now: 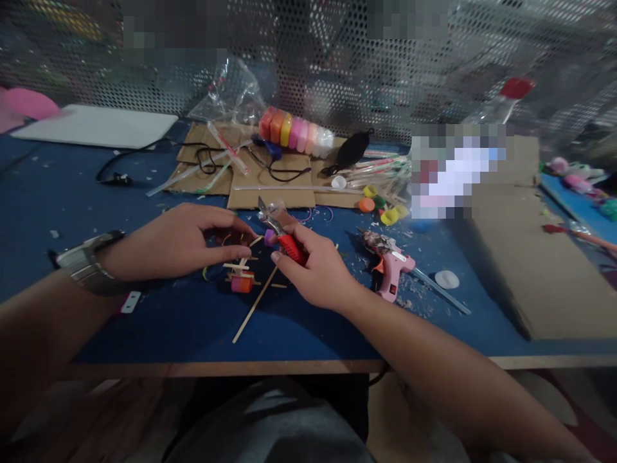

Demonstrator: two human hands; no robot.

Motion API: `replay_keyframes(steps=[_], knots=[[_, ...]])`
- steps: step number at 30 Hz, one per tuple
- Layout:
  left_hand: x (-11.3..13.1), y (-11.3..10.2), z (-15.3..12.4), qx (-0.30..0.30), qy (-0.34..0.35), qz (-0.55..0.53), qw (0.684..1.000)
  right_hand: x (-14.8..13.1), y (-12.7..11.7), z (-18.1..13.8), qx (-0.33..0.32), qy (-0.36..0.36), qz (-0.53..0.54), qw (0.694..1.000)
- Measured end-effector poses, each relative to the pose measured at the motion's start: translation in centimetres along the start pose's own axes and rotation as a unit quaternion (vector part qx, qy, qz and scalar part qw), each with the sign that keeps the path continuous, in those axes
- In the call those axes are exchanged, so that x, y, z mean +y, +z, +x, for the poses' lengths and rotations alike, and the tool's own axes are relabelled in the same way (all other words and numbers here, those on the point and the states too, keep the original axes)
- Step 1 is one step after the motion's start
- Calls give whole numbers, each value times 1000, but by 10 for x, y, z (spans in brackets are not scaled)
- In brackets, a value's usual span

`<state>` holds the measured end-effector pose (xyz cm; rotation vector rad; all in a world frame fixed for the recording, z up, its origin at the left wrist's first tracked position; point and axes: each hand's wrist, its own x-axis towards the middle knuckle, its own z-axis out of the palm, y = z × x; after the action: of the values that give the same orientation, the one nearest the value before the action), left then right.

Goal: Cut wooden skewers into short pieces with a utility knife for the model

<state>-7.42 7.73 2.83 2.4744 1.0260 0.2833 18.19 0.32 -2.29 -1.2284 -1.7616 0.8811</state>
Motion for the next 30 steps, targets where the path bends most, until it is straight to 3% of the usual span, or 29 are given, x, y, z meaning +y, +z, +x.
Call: replay_keyframes(steps=[30], knots=[[2,4,-1,24,7,-24,999,-1,-1,-4,-1,-21,-18,1000]])
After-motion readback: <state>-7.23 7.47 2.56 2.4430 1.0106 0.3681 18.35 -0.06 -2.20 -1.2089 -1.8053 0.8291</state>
